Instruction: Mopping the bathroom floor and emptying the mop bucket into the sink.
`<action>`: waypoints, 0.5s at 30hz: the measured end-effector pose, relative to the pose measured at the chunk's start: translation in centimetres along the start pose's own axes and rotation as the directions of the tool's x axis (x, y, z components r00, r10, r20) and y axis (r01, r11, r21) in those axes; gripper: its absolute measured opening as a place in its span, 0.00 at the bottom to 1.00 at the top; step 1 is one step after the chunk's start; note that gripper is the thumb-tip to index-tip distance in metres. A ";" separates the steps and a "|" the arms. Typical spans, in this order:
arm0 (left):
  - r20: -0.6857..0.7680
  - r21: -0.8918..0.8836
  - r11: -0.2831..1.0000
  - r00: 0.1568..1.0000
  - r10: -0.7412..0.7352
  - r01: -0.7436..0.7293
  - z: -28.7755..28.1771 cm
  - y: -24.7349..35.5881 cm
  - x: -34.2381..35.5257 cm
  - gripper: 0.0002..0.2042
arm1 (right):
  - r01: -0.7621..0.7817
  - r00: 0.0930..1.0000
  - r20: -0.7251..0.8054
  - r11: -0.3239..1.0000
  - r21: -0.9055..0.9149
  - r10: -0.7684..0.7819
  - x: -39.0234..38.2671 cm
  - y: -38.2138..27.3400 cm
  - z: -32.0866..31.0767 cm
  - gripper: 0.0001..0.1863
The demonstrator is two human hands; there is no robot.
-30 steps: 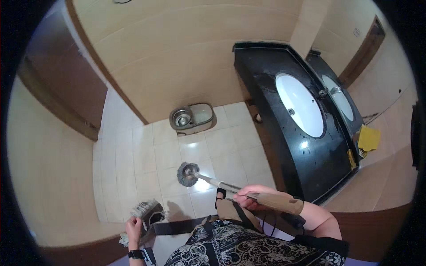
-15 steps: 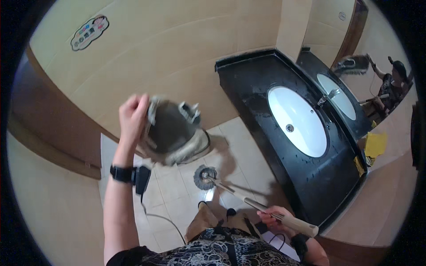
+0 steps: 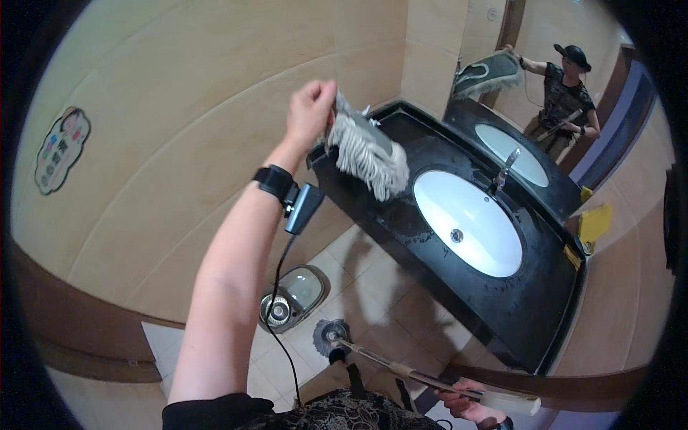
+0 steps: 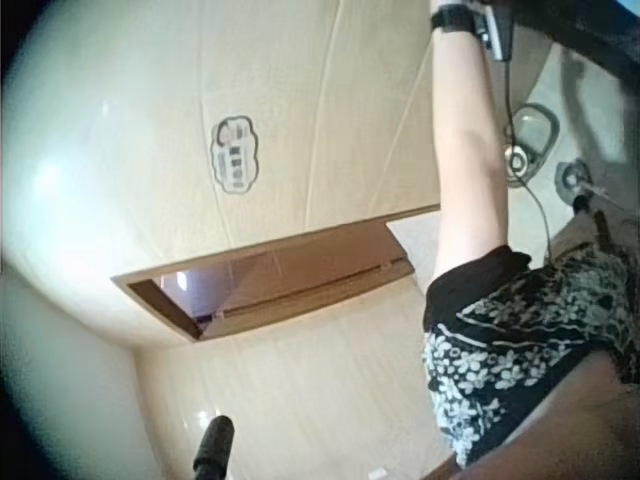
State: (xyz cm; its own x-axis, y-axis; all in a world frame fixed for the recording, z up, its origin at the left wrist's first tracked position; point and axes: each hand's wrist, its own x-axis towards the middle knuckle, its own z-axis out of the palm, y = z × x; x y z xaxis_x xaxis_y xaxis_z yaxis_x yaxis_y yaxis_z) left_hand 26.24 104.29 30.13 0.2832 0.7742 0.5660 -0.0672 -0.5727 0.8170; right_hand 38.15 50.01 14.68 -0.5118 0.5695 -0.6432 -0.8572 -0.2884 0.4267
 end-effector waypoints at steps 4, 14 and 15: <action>0.091 0.225 0.970 0.989 -0.119 0.096 1.0 -9.5 -1.1 0.16 | -0.395 0.917 0.205 0.857 0.332 0.343 1.3 1.3 4.8 0.12; 0.052 0.709 0.700 0.985 -0.167 0.081 2.3 -18.8 -1.0 0.15 | -0.194 0.975 0.129 0.977 0.085 0.182 3.4 -3.0 5.3 0.11; 0.052 0.714 0.696 0.985 -0.167 0.080 2.7 -18.6 0.3 0.15 | -0.164 0.980 0.129 0.980 0.109 0.150 3.3 -3.1 6.3 0.10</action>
State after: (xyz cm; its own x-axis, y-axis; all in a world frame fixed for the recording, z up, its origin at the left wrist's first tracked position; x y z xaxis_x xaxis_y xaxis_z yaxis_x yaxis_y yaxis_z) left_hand 30.13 114.42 14.80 0.3398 0.8441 0.4149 0.6591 -0.5284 0.5351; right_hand 39.52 57.65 15.25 -0.6226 0.6146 -0.4844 -0.7500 -0.2921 0.5934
